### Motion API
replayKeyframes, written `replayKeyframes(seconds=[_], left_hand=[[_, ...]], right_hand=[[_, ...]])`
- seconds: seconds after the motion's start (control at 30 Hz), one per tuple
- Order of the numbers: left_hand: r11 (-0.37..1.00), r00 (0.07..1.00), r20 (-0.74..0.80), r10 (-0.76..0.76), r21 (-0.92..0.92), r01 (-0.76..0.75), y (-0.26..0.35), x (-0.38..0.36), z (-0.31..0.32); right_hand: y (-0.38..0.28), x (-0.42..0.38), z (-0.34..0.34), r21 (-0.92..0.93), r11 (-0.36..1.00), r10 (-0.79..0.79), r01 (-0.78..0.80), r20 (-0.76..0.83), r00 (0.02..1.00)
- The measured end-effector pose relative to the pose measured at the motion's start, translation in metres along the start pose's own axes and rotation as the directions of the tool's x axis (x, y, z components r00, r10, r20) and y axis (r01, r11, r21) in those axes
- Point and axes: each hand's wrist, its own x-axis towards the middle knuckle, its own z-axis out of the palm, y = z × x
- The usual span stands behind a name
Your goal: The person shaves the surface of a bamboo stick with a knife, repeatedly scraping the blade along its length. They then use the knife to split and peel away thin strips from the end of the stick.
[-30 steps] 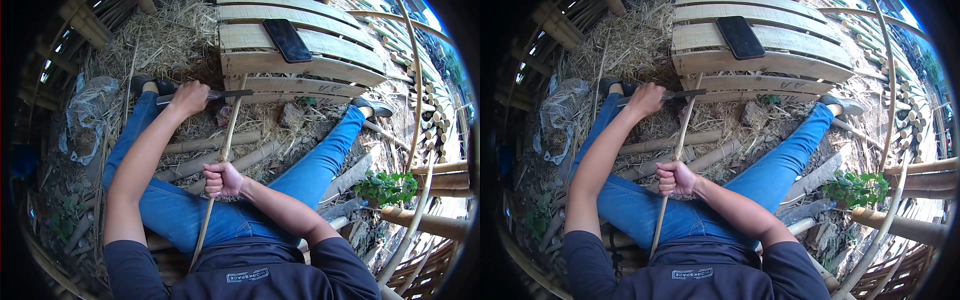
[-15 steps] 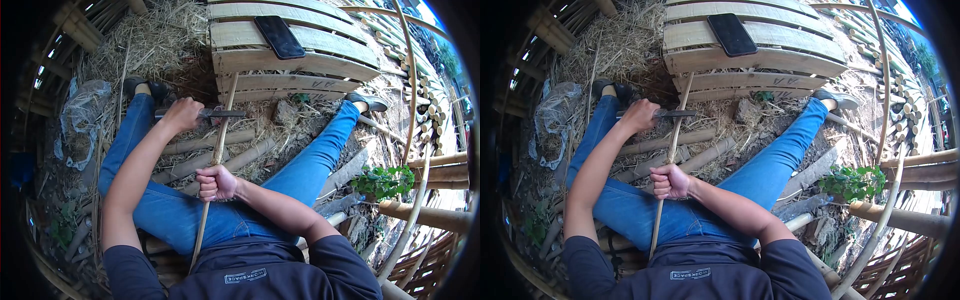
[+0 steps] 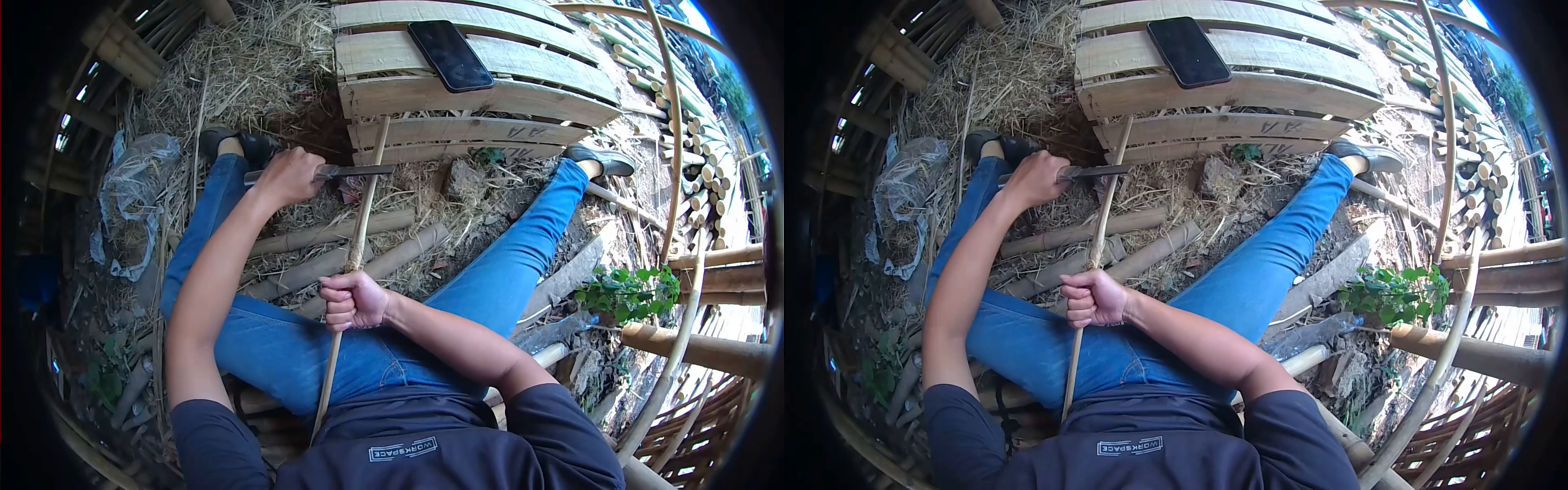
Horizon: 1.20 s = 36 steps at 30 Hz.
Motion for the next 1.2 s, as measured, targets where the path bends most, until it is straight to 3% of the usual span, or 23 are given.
replayKeyframes(seconds=[0.17, 0.27, 0.6, 0.9, 1.1, 1.2], left_hand=[[0.996, 0.969, 0.237, 0.075, -0.072, -0.06, 0.03, -0.057, -0.018], [0.993, 0.936, 0.338, 0.097, 0.03, -0.113, 0.041, -0.076, -0.016], [0.991, 0.968, 0.216, 0.129, -0.007, -0.131, 0.038, -0.08, 0.01], [0.949, 0.977, 0.089, 0.195, -0.267, -0.165, 0.037, -0.082, 0.016], [0.983, 0.978, 0.143, 0.149, -0.124, -0.132, 0.038, -0.071, 0.022], [0.977, 0.988, 0.108, 0.109, -0.194, -0.087, 0.033, -0.07, 0.027]], right_hand=[[0.0, 0.002, -0.004, 0.011, 1.0, -0.007, 0.007, 0.027, 1.0], [0.001, 0.003, -0.003, -0.02, 1.0, -0.011, 0.011, 0.033, 0.999], [0.002, 0.003, -0.007, -0.008, 1.0, -0.001, 0.001, 0.04, 0.999], [0.001, 0.001, -0.002, 0.0, 1.0, 0.008, -0.008, -0.016, 1.0], [-0.001, 0.001, -0.003, -0.002, 1.0, 0.003, -0.003, 0.006, 1.0], [0.0, 0.001, 0.0, -0.015, 1.0, 0.008, -0.008, -0.007, 1.0]])
